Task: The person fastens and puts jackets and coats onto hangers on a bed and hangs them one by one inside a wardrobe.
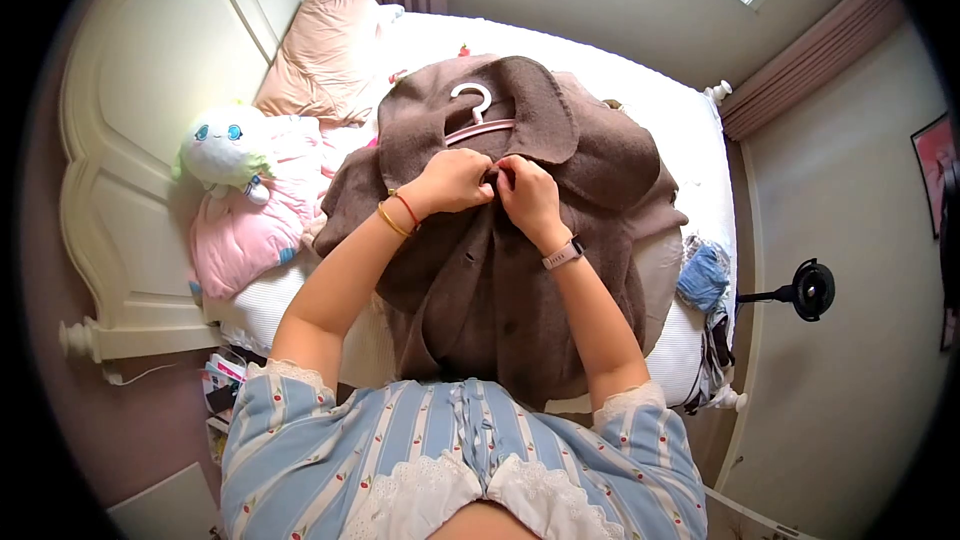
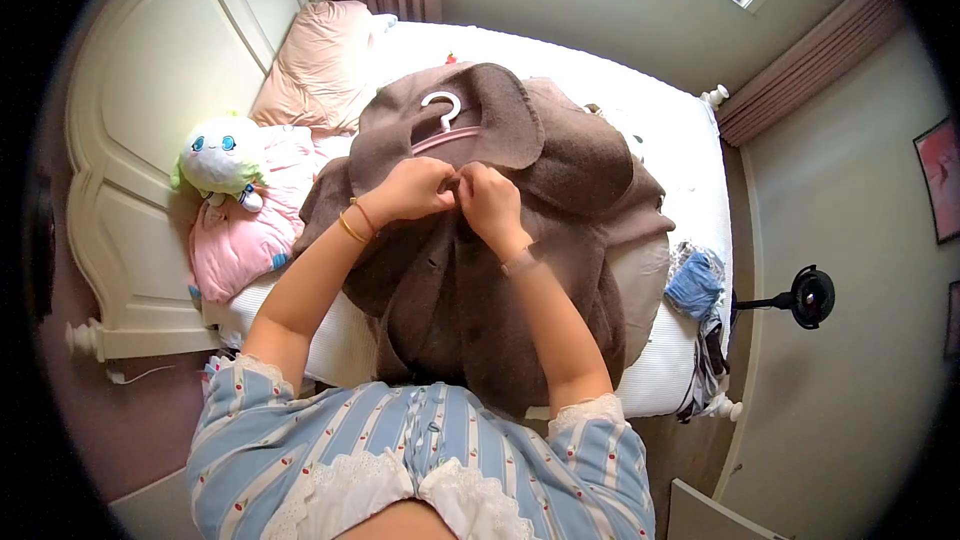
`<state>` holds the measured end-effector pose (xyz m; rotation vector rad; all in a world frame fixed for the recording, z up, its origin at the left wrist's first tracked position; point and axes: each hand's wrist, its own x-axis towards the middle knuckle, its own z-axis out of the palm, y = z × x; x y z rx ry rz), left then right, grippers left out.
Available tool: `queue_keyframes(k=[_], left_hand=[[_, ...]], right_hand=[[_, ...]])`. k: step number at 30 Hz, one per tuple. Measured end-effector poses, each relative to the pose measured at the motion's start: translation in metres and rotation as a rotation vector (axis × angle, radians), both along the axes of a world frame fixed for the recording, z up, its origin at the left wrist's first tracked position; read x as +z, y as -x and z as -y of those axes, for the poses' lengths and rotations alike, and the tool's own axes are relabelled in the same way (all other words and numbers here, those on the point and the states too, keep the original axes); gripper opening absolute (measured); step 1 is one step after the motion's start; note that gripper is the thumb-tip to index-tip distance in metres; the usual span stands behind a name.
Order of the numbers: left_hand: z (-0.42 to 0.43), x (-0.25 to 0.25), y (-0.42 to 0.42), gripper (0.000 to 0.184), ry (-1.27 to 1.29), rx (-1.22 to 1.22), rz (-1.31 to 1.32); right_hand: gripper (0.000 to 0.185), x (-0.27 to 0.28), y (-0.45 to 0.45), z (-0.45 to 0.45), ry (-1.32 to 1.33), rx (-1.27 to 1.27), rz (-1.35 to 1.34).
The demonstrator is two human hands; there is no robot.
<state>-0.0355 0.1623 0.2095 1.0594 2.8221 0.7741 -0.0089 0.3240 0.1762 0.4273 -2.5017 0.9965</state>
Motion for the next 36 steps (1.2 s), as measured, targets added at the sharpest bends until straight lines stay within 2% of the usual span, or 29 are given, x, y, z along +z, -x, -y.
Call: queue_keyframes(k=[2,4,5,6,8,9,11,12,14,15,16,18,19,22,24,25,28,30,32,36], left_hand=[[0.004,-0.007,0.004,0.019,-0.016,0.005,0.071],[0.011,-0.023,0.013,0.025,-0.311,-0.100,0.131],[0.016,-0.022,0.018,0.028,-0.363,-0.116,0.443],[0.019,-0.028,0.022,0.021,-0.549,-0.111,0.760],[0.019,-0.032,0.019,0.013,-0.806,-0.014,0.992],[0.019,-0.032,0.020,0.013,-0.807,-0.013,0.989],[0.014,-0.019,0.019,0.013,-0.663,-0.010,0.561],[0.014,-0.011,0.022,0.016,-0.807,0.099,0.700],[0.021,-0.004,0.037,0.019,-0.731,0.282,0.409],[0.024,-0.013,0.046,0.023,-0.483,0.296,0.099],[0.020,-0.022,0.048,0.023,-0.483,0.293,0.095],[0.012,-0.029,0.051,0.020,0.076,0.383,-0.171],[0.006,-0.026,0.050,0.019,0.210,0.403,-0.095],[0.008,-0.006,0.043,0.020,0.064,0.348,-0.034],[0.013,0.026,0.021,0.018,-0.098,0.280,-0.156],[0.015,0.044,0.005,0.016,-0.123,0.282,-0.232],[0.024,0.093,-0.050,0.010,-0.248,0.266,-0.518],[0.031,0.131,-0.086,0.010,-0.266,0.248,-0.672],[0.045,0.168,-0.122,0.011,-0.286,0.254,-0.794],[0.087,0.226,-0.198,0.014,-0.172,0.404,-0.872]], right_hand=[[0.008,-0.005,0.003,-0.003,0.023,0.017,0.004],[0.008,-0.004,0.003,-0.005,0.043,0.032,0.007],[0.009,-0.001,0.002,-0.006,0.172,0.048,0.082],[0.010,0.001,0.001,-0.008,0.300,0.064,0.158],[0.013,-0.001,0.000,-0.011,0.348,0.053,0.211],[0.013,-0.003,-0.001,-0.012,0.339,0.035,0.252],[0.015,-0.001,-0.007,-0.012,0.366,0.038,0.244],[0.015,0.001,-0.013,-0.012,0.367,0.037,0.239],[0.018,0.000,-0.029,-0.012,0.434,-0.028,0.271],[0.019,-0.007,-0.039,-0.014,0.434,-0.029,0.291],[0.016,-0.007,-0.053,-0.013,0.473,-0.032,0.276],[0.015,-0.010,-0.081,-0.015,0.588,-0.031,0.324],[0.015,-0.009,-0.096,-0.017,0.591,-0.030,0.315],[0.014,-0.002,-0.140,-0.033,0.592,-0.084,0.313],[0.014,0.001,-0.159,-0.061,0.381,-0.143,0.214],[0.013,0.010,-0.165,-0.074,0.375,-0.180,0.170],[0.012,0.066,-0.182,-0.100,0.396,-0.254,0.103],[0.017,0.127,-0.191,-0.099,0.227,-0.288,-0.005],[0.028,0.163,-0.183,-0.099,-0.119,-0.182,-0.394],[0.065,0.219,-0.157,-0.065,-0.188,0.087,-0.551]])
